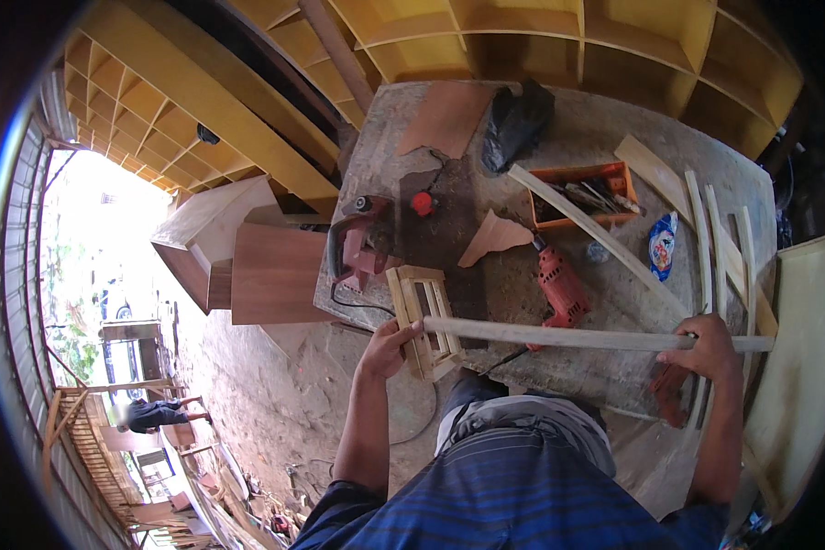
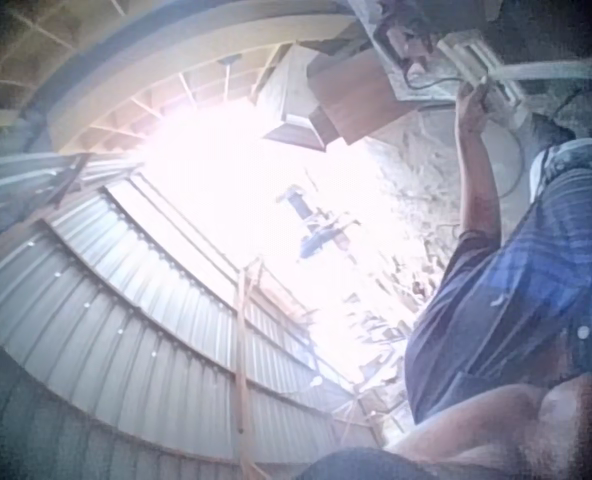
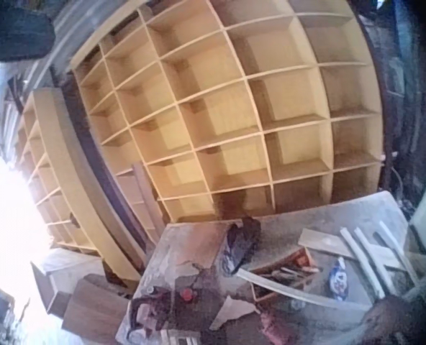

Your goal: The person measures and marks wooden strips using a tape measure and pencil, then assembles them into rectangular frames on a workbench. They repeatedly measure, mark, and fit the pieces together to form the frame structure.

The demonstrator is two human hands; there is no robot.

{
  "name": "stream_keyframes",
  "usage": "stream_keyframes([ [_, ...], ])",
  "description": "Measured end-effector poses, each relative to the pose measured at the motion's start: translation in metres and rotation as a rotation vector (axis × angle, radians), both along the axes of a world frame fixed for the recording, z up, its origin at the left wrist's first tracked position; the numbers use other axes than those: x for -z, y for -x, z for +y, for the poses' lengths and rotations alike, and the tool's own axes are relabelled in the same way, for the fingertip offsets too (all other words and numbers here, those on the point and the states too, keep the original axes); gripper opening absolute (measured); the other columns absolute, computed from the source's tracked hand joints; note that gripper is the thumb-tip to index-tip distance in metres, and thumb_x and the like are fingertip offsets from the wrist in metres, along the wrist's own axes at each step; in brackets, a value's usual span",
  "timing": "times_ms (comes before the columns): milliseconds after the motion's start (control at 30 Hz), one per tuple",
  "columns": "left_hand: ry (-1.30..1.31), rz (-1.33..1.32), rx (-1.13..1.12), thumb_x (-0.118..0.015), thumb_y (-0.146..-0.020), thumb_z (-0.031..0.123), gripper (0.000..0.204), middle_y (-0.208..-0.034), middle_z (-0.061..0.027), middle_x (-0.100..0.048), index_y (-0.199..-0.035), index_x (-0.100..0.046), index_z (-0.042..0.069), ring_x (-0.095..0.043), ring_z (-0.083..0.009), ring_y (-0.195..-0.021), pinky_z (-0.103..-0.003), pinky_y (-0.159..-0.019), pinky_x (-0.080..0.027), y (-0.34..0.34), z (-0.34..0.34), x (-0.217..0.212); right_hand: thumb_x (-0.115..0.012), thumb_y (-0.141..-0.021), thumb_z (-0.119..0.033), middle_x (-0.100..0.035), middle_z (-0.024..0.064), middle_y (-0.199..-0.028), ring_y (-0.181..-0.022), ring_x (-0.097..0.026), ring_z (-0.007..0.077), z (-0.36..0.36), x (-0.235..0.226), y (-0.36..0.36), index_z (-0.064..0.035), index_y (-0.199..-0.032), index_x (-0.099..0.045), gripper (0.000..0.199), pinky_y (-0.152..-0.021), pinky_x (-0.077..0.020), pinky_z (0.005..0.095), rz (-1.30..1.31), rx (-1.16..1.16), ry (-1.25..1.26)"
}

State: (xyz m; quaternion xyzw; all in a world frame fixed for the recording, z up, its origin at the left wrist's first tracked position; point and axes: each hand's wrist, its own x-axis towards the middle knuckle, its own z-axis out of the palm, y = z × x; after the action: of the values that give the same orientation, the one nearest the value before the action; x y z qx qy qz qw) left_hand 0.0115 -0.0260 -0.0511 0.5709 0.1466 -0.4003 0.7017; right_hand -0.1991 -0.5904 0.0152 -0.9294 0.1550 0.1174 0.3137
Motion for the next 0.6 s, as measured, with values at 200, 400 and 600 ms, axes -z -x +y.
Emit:
stream_keyframes([
  [200, 0.031, 0.034, 0.033, -0.07, -0.1, 0.019, 0.03, -0.109, -0.0076, -0.074, -0.122, -0.065, -0.001, -0.072, -0.016, -0.094, -0.032, -0.085, -0.058, -0.004, 0.016, 0.007, -0.1, -0.049, -0.037, -0.071, 0.0179, -0.074, -0.07, -0.07, 0.0284, -0.009, -0.01, -0.046, 0.0019, -0.081, -0.076, 0.056, -0.071, -0.0544, 0.0374, 0.208, -0.047, -0.049],
  [400, -0.01, -0.032, 0.017, -0.074, -0.098, 0.017, 0.032, -0.109, -0.006, -0.073, -0.122, -0.066, -0.001, -0.071, -0.0142, -0.094, -0.031, -0.086, -0.057, -0.003, 0.003, -0.003, -0.1, -0.049, -0.038, -0.07, 0.0153, -0.067, -0.063, -0.068, 0.0235, -0.021, -0.009, -0.082, 0.0014, -0.076, -0.075, 0.054, -0.066, -0.0526, 0.0355, 0.145, -0.139, -0.037],
  [600, -0.049, -0.031, 0.082, -0.079, -0.094, 0.024, 0.039, -0.108, -0.0045, -0.073, -0.122, -0.066, 0.0, -0.07, -0.0132, -0.092, -0.031, -0.083, -0.057, -0.004, -0.003, -0.003, -0.099, -0.054, -0.043, -0.072, 0.0174, -0.077, -0.077, -0.071, 0.031, -0.016, -0.01, -0.114, -0.0025, -0.08, -0.076, 0.053, -0.077, -0.0558, 0.0406, 0.053, -0.228, 0.086],
])
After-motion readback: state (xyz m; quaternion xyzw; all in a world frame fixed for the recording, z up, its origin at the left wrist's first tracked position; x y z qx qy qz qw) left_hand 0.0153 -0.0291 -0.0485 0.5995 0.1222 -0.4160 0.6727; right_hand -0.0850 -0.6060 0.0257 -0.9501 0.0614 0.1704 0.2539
